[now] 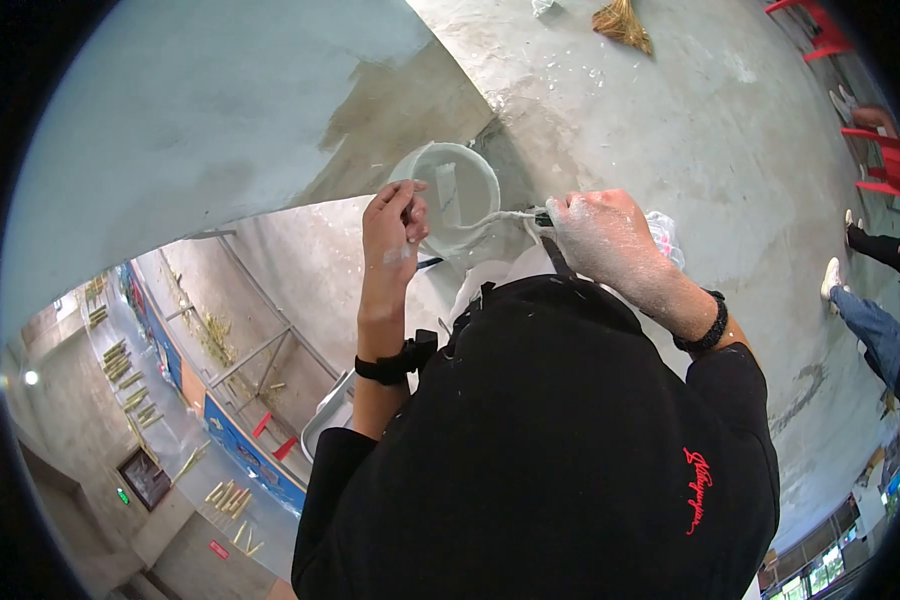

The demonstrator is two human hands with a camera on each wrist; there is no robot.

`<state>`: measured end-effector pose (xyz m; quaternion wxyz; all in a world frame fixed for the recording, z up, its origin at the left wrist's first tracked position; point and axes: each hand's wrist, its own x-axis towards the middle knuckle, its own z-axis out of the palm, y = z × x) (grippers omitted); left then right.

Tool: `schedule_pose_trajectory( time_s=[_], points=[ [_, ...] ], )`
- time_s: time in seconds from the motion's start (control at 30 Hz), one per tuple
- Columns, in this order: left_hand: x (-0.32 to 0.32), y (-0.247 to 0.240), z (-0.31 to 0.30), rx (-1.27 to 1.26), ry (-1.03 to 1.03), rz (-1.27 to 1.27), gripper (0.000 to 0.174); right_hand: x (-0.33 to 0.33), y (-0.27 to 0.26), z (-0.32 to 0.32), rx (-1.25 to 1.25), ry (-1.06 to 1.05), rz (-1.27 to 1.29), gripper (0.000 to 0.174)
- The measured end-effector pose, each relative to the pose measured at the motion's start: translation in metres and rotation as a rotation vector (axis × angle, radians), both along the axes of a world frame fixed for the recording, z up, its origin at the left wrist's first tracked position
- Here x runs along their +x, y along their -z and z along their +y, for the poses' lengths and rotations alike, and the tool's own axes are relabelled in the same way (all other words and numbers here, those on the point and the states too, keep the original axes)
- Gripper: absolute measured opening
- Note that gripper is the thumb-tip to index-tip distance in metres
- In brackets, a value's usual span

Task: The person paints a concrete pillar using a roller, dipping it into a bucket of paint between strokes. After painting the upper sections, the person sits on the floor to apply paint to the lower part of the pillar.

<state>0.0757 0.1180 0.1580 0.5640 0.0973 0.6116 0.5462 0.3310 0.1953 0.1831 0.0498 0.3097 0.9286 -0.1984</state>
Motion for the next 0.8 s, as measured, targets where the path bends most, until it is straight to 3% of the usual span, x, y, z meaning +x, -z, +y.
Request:
schedule_pose_trajectory(
  time_s=[0.53,0.6,0.7,0.73,0.8],
  points=[
    [-0.0085,0.0042,-0.0018,-0.025,-0.063,0.031,0.017,0.0067,0.0024,0.0003,0.032,-0.013,-0.015,0.01],
    [-0.0084,0.0031,-0.0041,-0.024,-0.068,0.026,0.017,0.0058,0.0072,-0.0019,0.078,-0.003,0.009,0.028],
    [-0.0086,0.0036,-0.0057,-0.025,-0.071,0.019,0.017,0.0034,0.0063,-0.0017,0.058,0.001,0.006,0.029],
    [-0.0089,0.004,-0.0055,-0.026,-0.07,0.018,0.017,0.0025,0.0047,-0.0008,0.058,0.0,0.007,0.029],
    [-0.0089,0.004,-0.0059,-0.025,-0.069,0.018,0.017,0.0014,0.0011,0.0,0.035,-0.021,0.017,0.01]
  ],
)
